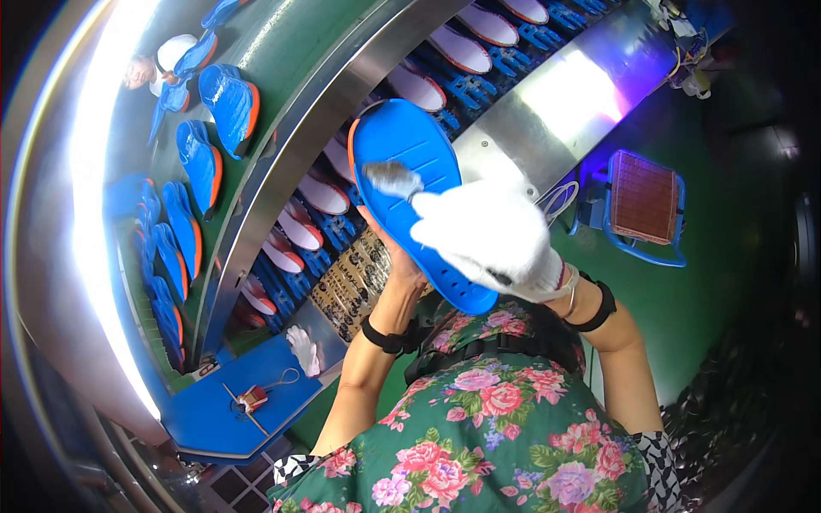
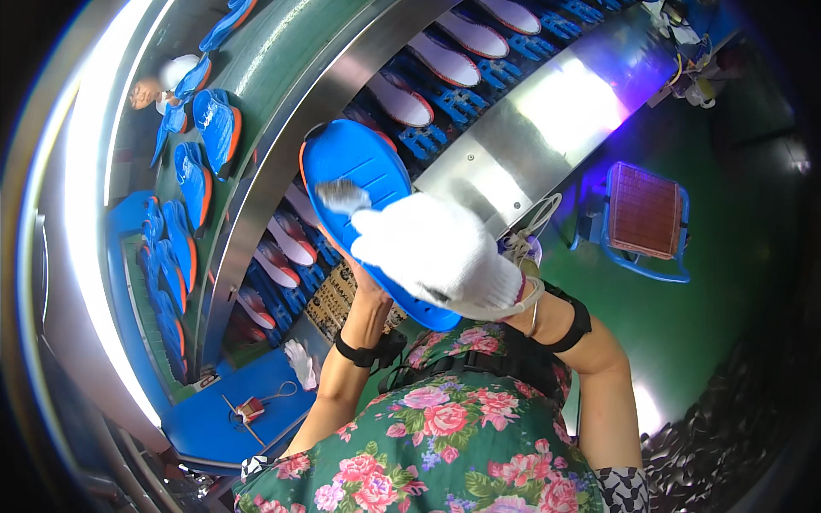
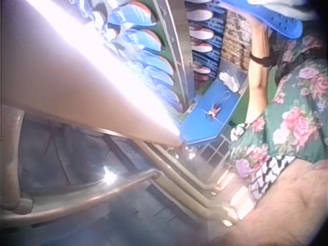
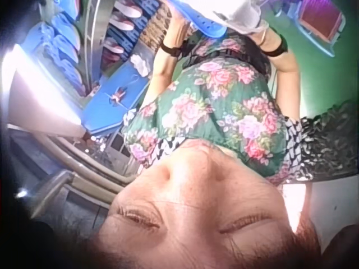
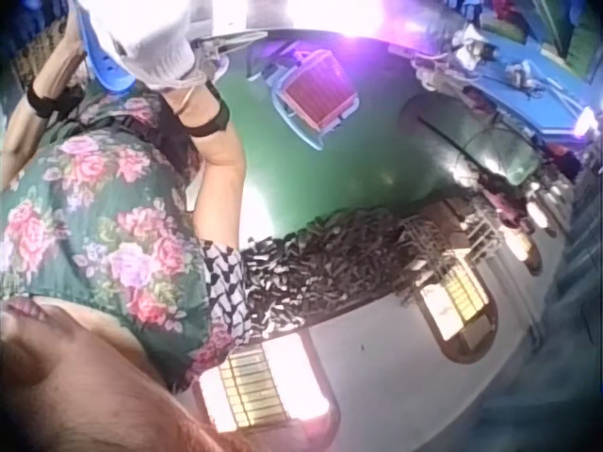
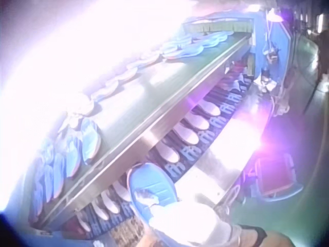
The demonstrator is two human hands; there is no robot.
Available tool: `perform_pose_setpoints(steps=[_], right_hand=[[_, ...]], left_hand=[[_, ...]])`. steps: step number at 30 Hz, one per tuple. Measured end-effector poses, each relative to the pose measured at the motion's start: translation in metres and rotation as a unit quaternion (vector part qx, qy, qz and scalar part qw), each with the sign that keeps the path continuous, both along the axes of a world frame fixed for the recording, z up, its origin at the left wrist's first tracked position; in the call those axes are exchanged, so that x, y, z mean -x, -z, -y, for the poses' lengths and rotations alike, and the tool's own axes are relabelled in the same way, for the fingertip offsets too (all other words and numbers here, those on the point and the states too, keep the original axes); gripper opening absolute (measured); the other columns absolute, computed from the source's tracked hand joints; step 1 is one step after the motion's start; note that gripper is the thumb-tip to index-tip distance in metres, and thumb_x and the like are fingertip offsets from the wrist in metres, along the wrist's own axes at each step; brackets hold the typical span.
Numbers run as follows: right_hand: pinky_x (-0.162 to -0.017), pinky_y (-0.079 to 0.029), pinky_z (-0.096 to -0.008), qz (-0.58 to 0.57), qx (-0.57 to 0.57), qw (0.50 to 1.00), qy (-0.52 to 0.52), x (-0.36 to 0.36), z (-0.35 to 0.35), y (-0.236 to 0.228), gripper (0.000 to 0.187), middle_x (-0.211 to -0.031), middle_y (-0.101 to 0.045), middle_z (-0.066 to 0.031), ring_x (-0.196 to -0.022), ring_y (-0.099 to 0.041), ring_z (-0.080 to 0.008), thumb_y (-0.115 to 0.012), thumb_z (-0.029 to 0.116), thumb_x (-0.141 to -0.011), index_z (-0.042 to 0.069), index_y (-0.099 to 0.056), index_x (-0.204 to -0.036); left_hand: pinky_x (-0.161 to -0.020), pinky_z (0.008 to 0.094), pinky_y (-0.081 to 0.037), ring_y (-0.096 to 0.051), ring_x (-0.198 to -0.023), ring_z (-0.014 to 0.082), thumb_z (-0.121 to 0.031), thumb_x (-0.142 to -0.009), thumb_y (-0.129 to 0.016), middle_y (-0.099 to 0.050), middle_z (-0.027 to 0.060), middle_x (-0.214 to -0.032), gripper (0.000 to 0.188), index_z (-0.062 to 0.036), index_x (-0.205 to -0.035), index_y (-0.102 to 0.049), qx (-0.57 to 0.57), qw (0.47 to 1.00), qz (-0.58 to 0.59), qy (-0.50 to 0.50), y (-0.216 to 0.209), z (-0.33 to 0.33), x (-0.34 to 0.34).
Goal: Applying glue to blue shoe soles with a brush at a manufacturing conveyor line.
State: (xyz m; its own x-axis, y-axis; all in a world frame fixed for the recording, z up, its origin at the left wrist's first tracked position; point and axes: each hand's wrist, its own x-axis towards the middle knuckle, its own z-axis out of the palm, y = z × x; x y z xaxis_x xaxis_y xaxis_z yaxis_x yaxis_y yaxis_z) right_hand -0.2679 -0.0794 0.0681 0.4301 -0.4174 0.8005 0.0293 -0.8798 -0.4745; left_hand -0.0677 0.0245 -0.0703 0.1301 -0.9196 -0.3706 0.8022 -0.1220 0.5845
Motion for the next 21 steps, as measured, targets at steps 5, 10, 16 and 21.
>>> perform_pose_setpoints(steps=[5, 10, 16, 21], right_hand=[[-0.087, -0.062, -0.0418, 0.079, -0.192, 0.973, -0.096, 0.004, -0.005, 0.004, 0.027, -0.116, -0.083, -0.0117, -0.101, -0.079, -0.0295, -0.08, 0.006, -0.088, 0.007, -0.085, -0.114], [-0.086, -0.063, -0.0411, -0.042, -0.039, 0.996, -0.071, 0.004, -0.007, 0.011, 0.035, -0.117, -0.082, -0.013, -0.102, -0.079, -0.0286, -0.083, 0.007, -0.086, 0.008, -0.082, -0.121], [-0.083, -0.062, -0.0384, 0.077, -0.225, 0.97, -0.056, 0.008, -0.007, 0.017, 0.019, -0.11, -0.084, -0.0128, -0.091, -0.079, -0.0278, -0.084, 0.005, -0.084, 0.007, -0.087, -0.103], [-0.084, -0.062, -0.0386, 0.028, -0.17, 0.979, -0.112, 0.011, -0.015, 0.024, 0.021, -0.11, -0.083, -0.0125, -0.093, -0.079, -0.0278, -0.085, 0.003, -0.084, 0.006, -0.085, -0.105]], left_hand=[[-0.117, 0.0554, -0.051, -0.063, -0.134, 0.0363, -0.087, -0.1, -0.042, -0.062, 0.016, -0.148, 0.097, -0.0078, -0.156, -0.048, 0.106, 0.993, -0.051, 0.018, 0.003, 0.005, -0.002], [-0.113, 0.0569, -0.054, -0.07, -0.123, 0.0361, -0.106, -0.082, -0.041, -0.071, 0.0185, -0.134, 0.121, -0.0047, -0.147, -0.059, -0.042, 0.998, 0.035, -0.044, 0.002, 0.005, 0.001], [-0.107, 0.0555, -0.059, -0.071, -0.122, 0.0377, -0.102, -0.086, -0.044, -0.072, 0.0198, -0.134, 0.119, -0.0018, -0.149, -0.058, 0.072, 0.993, -0.058, 0.067, 0.023, 0.001, -0.036], [-0.09, 0.052, -0.063, -0.074, -0.102, 0.0389, -0.115, -0.067, -0.033, -0.071, 0.0272, -0.119, 0.144, 0.0042, -0.143, -0.054, 0.134, 0.98, -0.094, 0.11, 0.003, 0.02, -0.017]])
